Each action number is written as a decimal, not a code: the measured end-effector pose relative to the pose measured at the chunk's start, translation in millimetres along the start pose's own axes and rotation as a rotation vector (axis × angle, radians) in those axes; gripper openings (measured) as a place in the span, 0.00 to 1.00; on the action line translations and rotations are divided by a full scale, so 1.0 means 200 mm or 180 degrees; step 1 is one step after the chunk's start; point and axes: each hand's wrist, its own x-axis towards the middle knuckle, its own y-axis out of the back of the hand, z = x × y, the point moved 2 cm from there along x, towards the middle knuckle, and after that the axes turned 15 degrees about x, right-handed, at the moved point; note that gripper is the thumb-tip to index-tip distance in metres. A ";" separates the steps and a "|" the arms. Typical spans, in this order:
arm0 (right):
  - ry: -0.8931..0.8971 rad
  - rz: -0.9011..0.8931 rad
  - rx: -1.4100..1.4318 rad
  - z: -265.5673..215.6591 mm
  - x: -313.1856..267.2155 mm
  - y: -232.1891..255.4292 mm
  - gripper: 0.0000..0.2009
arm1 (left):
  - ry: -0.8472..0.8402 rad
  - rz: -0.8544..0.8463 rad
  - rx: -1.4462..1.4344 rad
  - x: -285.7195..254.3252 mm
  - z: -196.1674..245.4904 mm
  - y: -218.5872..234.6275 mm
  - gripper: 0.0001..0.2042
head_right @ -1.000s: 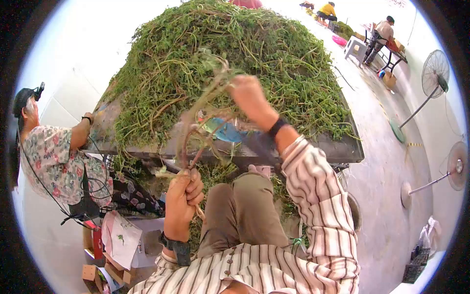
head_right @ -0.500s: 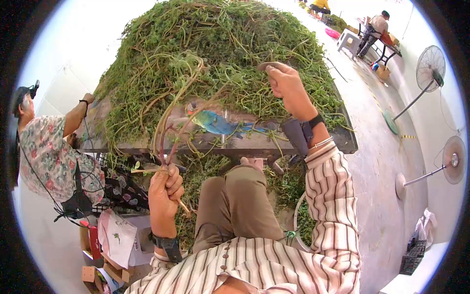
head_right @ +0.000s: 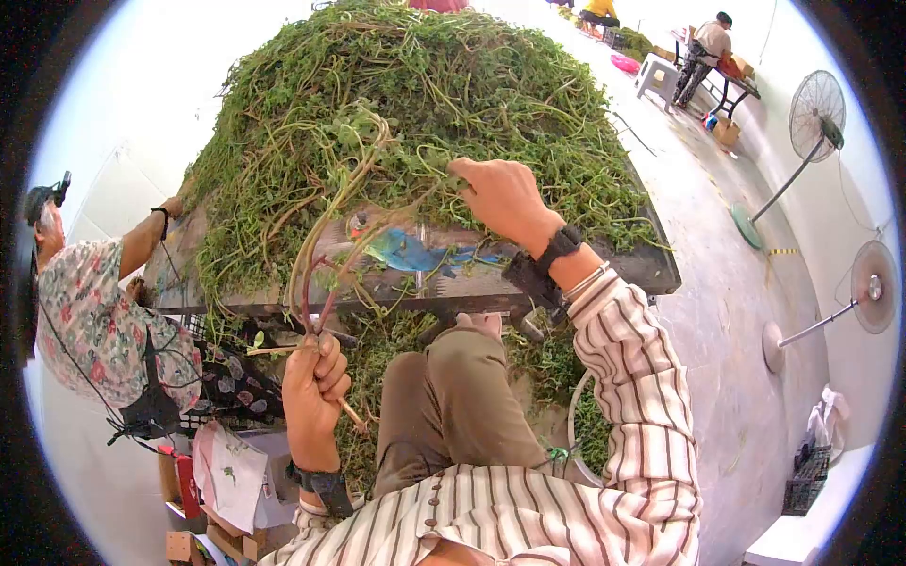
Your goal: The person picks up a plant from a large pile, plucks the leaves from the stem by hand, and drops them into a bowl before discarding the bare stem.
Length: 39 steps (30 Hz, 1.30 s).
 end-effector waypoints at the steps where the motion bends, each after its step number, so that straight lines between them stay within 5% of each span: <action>1: 0.0007 -0.0010 -0.0010 0.02 0.01 0.01 0.21 | 0.0001 -0.0023 0.0061 0.00 0.00 0.00 0.09; 8: -0.0074 -0.0660 -0.0067 -0.06 0.03 0.03 0.20 | 0.0080 -0.0058 0.0019 0.03 0.03 0.02 0.08; 16: 0.0431 -0.0235 -0.0722 0.09 0.04 -0.04 0.02 | 0.0055 -0.0197 -0.0026 0.03 0.02 0.02 0.10; 19: 0.0601 -0.0057 -0.0783 0.15 0.04 0.01 0.02 | 0.0152 -0.0075 0.0123 0.03 0.00 0.00 0.08; 26: -0.0183 -0.0274 -0.1583 0.27 0.10 0.14 0.03 | 0.0435 -0.0393 0.0391 0.06 -0.05 -0.16 0.08; 30: -0.0505 0.0286 -0.1696 0.69 0.04 0.38 0.07 | 0.0156 -0.0037 0.0265 0.05 -0.01 -0.03 0.08; 33: -0.0697 0.1072 -0.0541 0.63 -0.04 0.49 0.09 | 0.0287 -0.0006 0.0274 0.05 -0.03 -0.03 0.08; 35: -0.1959 0.1316 0.2025 0.60 -0.09 0.49 0.12 | 0.0298 -0.0079 0.0302 0.06 -0.04 -0.04 0.08; 36: -0.2112 0.1140 0.2892 0.60 -0.11 0.49 0.13 | 0.0311 -0.0142 0.0339 0.06 -0.04 -0.05 0.09; 39: -0.2139 0.1332 0.3675 0.43 -0.12 0.49 0.12 | 0.0288 -0.0137 0.0375 0.05 -0.03 -0.05 0.09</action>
